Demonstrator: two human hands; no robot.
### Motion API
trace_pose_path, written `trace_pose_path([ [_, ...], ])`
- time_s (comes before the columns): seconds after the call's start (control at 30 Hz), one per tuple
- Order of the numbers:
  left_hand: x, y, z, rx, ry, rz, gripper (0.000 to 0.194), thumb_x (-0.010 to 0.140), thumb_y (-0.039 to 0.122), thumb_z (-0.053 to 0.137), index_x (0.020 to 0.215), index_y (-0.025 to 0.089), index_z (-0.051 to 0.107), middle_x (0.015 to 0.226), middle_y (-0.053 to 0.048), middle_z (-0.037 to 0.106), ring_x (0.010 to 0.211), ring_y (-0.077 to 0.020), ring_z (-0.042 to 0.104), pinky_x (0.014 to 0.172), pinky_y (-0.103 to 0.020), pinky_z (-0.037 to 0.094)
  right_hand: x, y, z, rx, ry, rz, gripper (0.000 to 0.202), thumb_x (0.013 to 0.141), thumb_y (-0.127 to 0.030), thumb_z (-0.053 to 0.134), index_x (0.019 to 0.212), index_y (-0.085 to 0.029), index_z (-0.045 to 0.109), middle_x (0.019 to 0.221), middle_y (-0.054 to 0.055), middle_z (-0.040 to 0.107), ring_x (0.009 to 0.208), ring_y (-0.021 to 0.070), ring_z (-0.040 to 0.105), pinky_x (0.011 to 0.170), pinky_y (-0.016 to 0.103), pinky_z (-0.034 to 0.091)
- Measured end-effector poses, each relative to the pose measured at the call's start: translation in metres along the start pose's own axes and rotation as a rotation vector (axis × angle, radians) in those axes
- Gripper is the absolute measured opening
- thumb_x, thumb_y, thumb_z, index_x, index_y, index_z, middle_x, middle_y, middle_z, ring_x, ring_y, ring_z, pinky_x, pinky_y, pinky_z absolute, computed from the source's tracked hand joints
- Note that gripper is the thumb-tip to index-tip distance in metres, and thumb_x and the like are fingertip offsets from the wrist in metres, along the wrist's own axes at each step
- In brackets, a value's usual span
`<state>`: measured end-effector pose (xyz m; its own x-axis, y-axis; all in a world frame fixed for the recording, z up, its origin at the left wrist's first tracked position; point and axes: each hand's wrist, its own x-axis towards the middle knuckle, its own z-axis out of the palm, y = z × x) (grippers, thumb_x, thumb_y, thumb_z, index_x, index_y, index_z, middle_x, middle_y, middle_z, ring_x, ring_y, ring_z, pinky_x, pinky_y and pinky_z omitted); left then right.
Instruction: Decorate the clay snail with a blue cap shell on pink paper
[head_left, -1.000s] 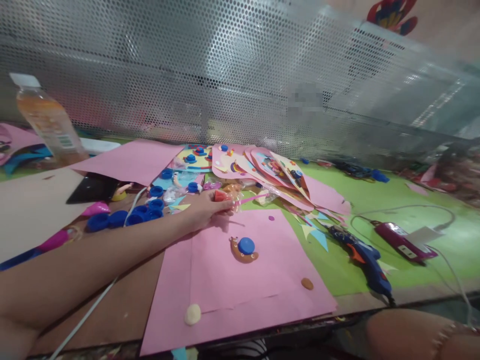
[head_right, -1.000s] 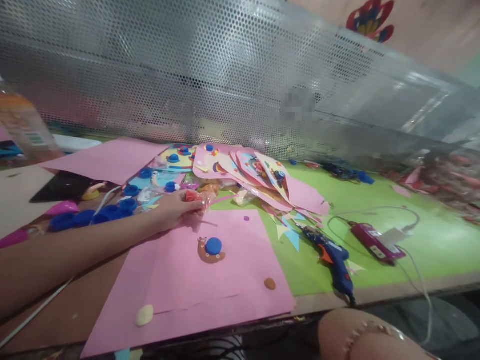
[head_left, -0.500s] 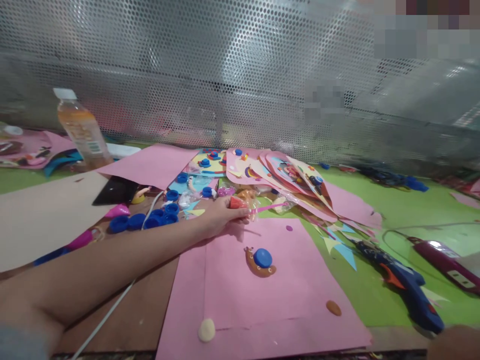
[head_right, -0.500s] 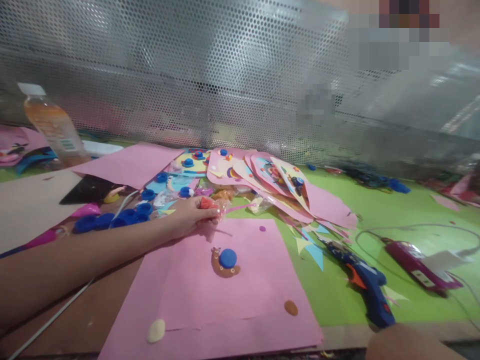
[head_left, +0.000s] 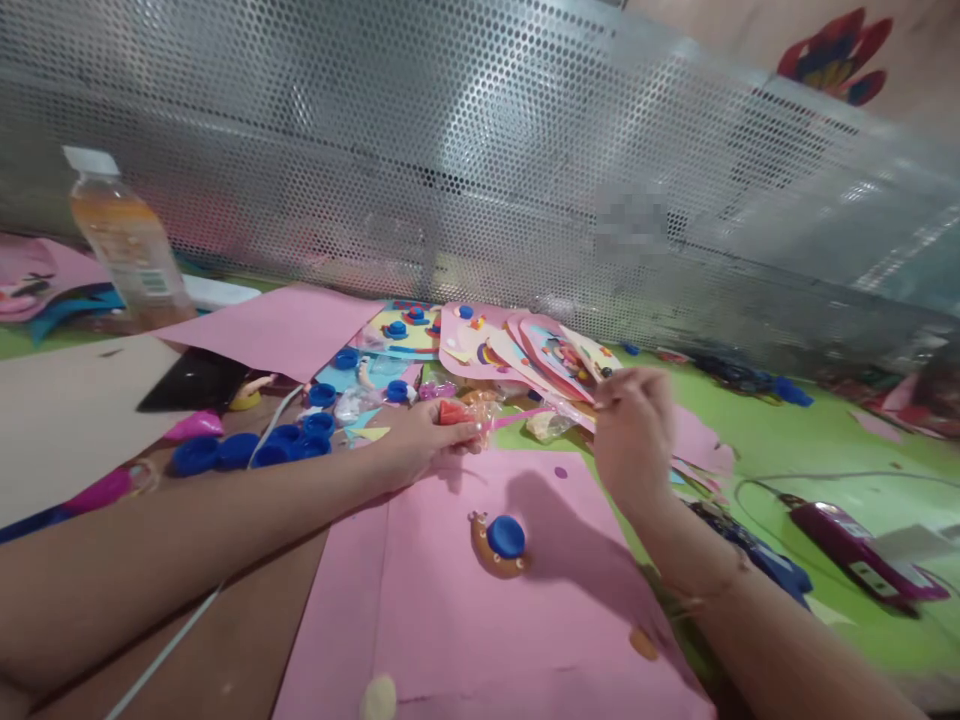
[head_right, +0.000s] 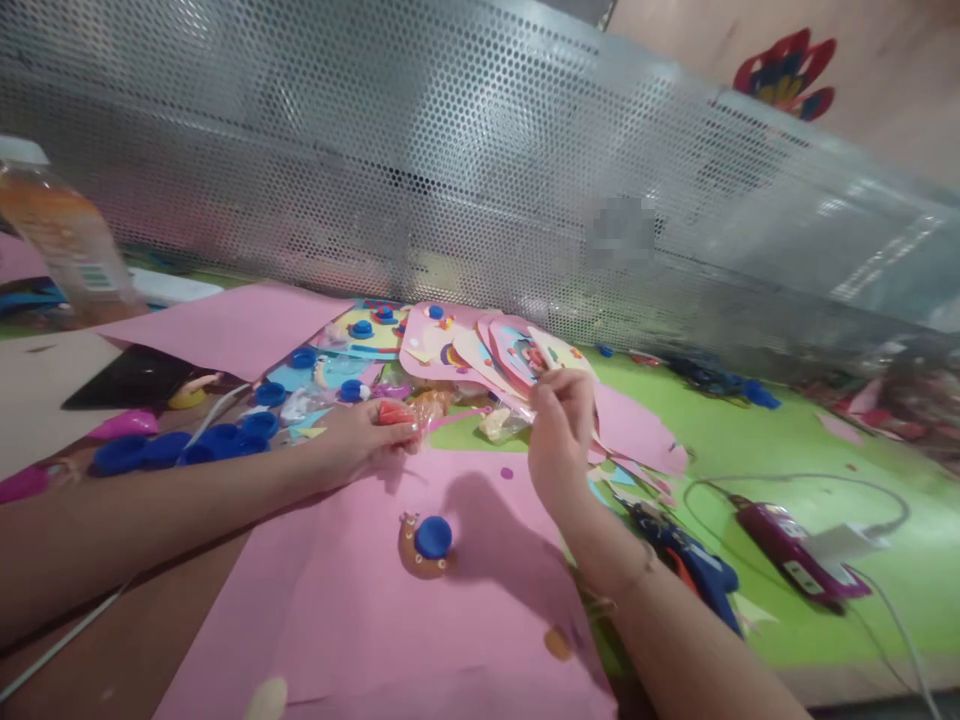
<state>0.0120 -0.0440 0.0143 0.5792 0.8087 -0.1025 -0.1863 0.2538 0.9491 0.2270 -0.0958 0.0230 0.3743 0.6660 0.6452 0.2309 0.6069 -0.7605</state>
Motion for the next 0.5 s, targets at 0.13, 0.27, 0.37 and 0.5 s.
trace_pose_path([
  [0.13, -0.001, 0.002, 0.002, 0.038, 0.011, -0.016, 0.023, 0.059, 0.021, 0.076, 0.062, 0.014, 0.054, 0.054, 0.001, 0.059, 0.044, -0.0097, 0.052, 0.037, -0.02, 0.043, -0.005, 0.011, 0.006, -0.033, -0.289, 0.25, 0.024, 0.075, -0.039, 0.069, 0.083, -0.019, 0.059, 0.059, -0.006, 0.049, 0.052, 0.0078, 0.044, 0.048, 0.02, 0.038],
  [0.27, -0.001, 0.004, 0.003, 0.147, 0.049, -0.012, 0.016, 0.065, 0.017, 0.07, 0.061, 0.014, 0.055, 0.053, 0.002, 0.059, 0.046, -0.0081, 0.051, 0.042, -0.018, 0.041, -0.012, 0.003, 0.009, -0.068, -0.499, 0.339, 0.036, 0.074, -0.044, 0.067, 0.101, -0.02, 0.061, 0.077, -0.001, 0.057, 0.059, 0.0089, 0.046, 0.053, 0.023, 0.039],
  [0.37, -0.001, 0.004, 0.002, 0.242, 0.06, 0.021, 0.014, 0.066, 0.018, 0.07, 0.061, 0.013, 0.058, 0.054, 0.002, 0.059, 0.049, -0.0076, 0.051, 0.047, -0.018, 0.041, -0.015, -0.002, 0.008, -0.056, -0.548, 0.308, 0.036, 0.08, -0.049, 0.06, 0.101, -0.02, 0.064, 0.071, 0.0, 0.057, 0.06, 0.0106, 0.049, 0.055, 0.025, 0.041],
  [0.5, -0.002, 0.004, 0.002, 0.278, 0.026, -0.002, 0.012, 0.066, 0.019, 0.07, 0.063, 0.013, 0.06, 0.057, 0.001, 0.062, 0.052, -0.0092, 0.054, 0.052, -0.02, 0.045, -0.02, -0.002, 0.008, -0.082, -0.512, 0.343, 0.035, 0.087, -0.048, 0.05, 0.094, -0.018, 0.068, 0.065, 0.001, 0.059, 0.062, 0.0128, 0.055, 0.062, 0.029, 0.046],
])
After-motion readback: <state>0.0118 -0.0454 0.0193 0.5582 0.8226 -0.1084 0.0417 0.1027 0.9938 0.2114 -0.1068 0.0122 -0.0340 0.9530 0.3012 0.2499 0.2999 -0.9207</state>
